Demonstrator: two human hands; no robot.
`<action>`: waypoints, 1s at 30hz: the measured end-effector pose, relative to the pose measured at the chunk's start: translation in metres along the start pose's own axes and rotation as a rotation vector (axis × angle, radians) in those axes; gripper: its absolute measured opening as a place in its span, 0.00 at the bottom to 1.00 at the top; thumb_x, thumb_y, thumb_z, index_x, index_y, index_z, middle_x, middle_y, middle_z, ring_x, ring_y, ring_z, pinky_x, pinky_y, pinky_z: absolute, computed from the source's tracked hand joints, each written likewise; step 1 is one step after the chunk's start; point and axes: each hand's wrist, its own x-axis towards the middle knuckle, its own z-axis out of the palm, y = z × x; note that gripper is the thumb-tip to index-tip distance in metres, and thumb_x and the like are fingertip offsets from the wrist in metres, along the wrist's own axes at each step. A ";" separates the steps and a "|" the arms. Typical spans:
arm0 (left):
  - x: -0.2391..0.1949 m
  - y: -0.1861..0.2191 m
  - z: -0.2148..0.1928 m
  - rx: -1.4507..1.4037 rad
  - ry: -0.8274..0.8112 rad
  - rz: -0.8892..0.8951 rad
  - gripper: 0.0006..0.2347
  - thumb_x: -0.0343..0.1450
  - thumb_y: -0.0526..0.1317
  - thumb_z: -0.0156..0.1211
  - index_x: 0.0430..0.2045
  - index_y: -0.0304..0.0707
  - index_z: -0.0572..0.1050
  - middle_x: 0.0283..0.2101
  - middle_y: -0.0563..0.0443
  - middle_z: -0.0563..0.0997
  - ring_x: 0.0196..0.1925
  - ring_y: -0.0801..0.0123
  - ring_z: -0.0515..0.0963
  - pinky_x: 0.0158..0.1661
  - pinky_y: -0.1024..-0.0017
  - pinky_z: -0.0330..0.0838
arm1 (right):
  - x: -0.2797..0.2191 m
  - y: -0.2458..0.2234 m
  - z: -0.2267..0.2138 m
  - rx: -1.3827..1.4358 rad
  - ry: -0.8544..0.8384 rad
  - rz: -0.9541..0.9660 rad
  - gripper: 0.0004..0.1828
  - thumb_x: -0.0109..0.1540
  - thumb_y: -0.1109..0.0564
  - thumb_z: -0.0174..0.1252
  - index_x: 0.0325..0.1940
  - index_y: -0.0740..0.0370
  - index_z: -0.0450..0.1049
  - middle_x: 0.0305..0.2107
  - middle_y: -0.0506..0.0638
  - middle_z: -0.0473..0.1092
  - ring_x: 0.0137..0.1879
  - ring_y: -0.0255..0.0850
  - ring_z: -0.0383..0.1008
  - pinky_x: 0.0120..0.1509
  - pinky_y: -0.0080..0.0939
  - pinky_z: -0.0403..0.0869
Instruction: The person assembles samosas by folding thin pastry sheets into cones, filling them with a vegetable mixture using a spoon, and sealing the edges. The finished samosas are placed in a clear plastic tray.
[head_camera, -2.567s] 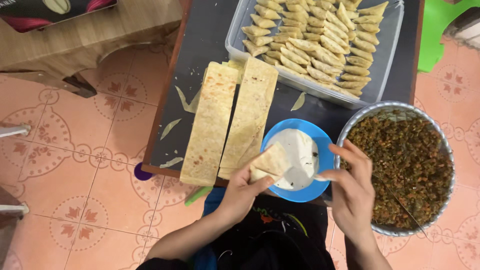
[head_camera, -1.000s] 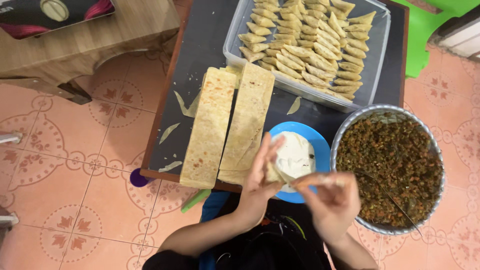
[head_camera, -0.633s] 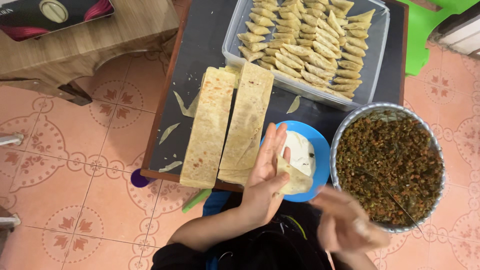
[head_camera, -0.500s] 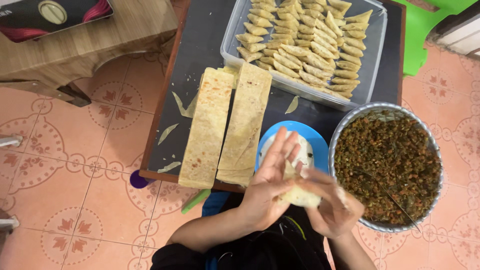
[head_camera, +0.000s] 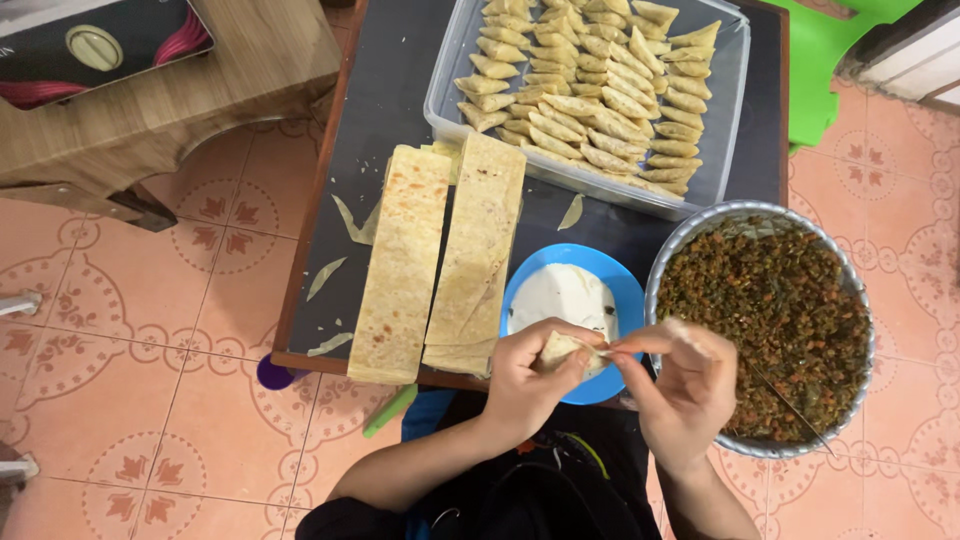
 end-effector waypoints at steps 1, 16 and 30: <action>0.002 0.000 0.001 -0.039 0.001 0.062 0.08 0.77 0.31 0.56 0.48 0.24 0.78 0.46 0.39 0.84 0.47 0.67 0.81 0.49 0.71 0.77 | 0.001 0.000 0.001 0.012 -0.018 0.014 0.33 0.62 0.75 0.63 0.65 0.63 0.56 0.40 0.61 0.75 0.44 0.43 0.79 0.52 0.38 0.77; 0.001 -0.017 -0.002 -0.163 -0.185 0.269 0.40 0.68 0.30 0.49 0.77 0.42 0.39 0.65 0.42 0.56 0.61 0.64 0.66 0.65 0.63 0.62 | -0.015 -0.001 0.007 -0.005 -0.088 0.010 0.33 0.59 0.70 0.65 0.62 0.63 0.56 0.45 0.66 0.74 0.52 0.51 0.80 0.55 0.48 0.83; -0.049 0.072 -0.146 1.161 0.146 0.582 0.17 0.65 0.36 0.70 0.48 0.35 0.79 0.57 0.47 0.77 0.64 0.51 0.73 0.61 0.54 0.69 | 0.226 0.129 -0.003 -0.093 -0.060 0.045 0.24 0.68 0.76 0.62 0.56 0.63 0.57 0.40 0.57 0.77 0.47 0.43 0.82 0.52 0.40 0.81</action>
